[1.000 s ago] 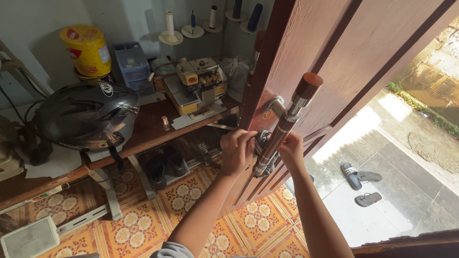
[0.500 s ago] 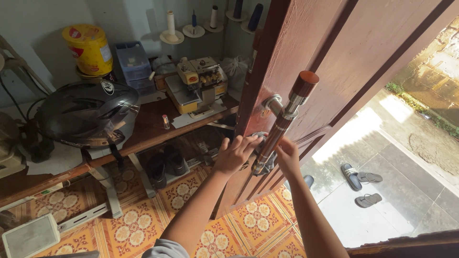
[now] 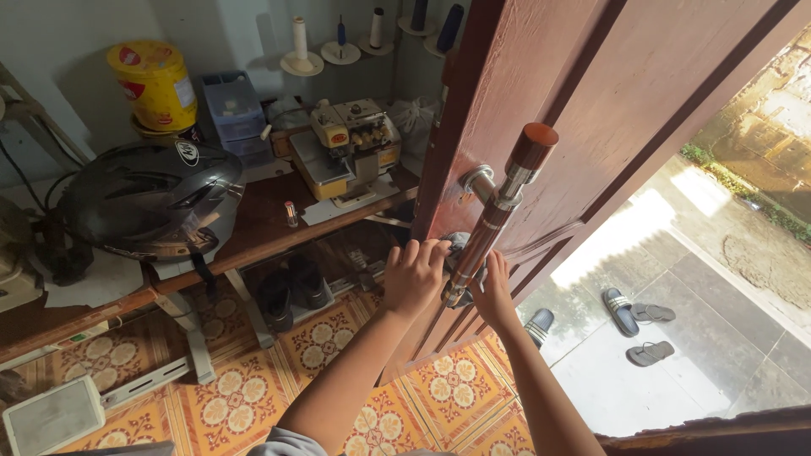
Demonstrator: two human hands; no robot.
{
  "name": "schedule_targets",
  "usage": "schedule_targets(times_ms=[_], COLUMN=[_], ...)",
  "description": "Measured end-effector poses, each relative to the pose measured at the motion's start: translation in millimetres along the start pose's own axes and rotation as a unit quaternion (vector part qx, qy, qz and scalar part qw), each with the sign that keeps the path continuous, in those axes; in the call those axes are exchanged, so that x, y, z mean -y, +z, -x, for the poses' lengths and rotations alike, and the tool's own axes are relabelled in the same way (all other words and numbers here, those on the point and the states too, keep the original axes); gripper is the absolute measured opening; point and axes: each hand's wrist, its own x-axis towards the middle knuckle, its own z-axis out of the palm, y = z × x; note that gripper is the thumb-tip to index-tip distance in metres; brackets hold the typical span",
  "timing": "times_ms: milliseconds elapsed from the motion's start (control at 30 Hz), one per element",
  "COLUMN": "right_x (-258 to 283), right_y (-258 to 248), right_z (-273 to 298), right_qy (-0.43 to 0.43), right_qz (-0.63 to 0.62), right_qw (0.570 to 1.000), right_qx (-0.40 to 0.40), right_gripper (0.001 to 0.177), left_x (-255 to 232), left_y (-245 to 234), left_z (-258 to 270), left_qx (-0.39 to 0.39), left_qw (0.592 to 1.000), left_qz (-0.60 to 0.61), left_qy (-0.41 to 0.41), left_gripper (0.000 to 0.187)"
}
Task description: The recorder uses a screwdriver and their hands to tighten and fix a loose metal door handle assembly on a wooden door.
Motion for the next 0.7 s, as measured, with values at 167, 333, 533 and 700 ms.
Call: schedule_targets(times_ms=[167,333,533,700], right_x=[-3.6,-9.5,13.8,12.4], right_y=[-0.1,-3.3,-14.7,-17.7], right_z=[-1.3,-9.9,-31.9,-40.2], right_qy=[0.045,0.150,0.026,0.041], right_qz=[-0.011,-0.046,-0.047,0.071], right_qw=[0.999,0.987,0.998,0.997], right_qx=[-0.011,-0.012,-0.028,0.012], right_gripper=[0.037,0.024,0.034,0.031], left_x=[-12.4,-19.0,-16.2,-12.2], left_y=[14.0,7.9,9.5,38.3], left_z=[2.9,-1.8,17.6,52.2], left_qx=[0.064,0.101,0.214,0.272], left_qw=[0.997,0.989,0.967,0.953], left_qz=[-0.025,-0.057,-0.046,-0.072], left_qy=[-0.046,-0.093,-0.132,-0.110], left_gripper=[0.009,0.012,0.016,0.013])
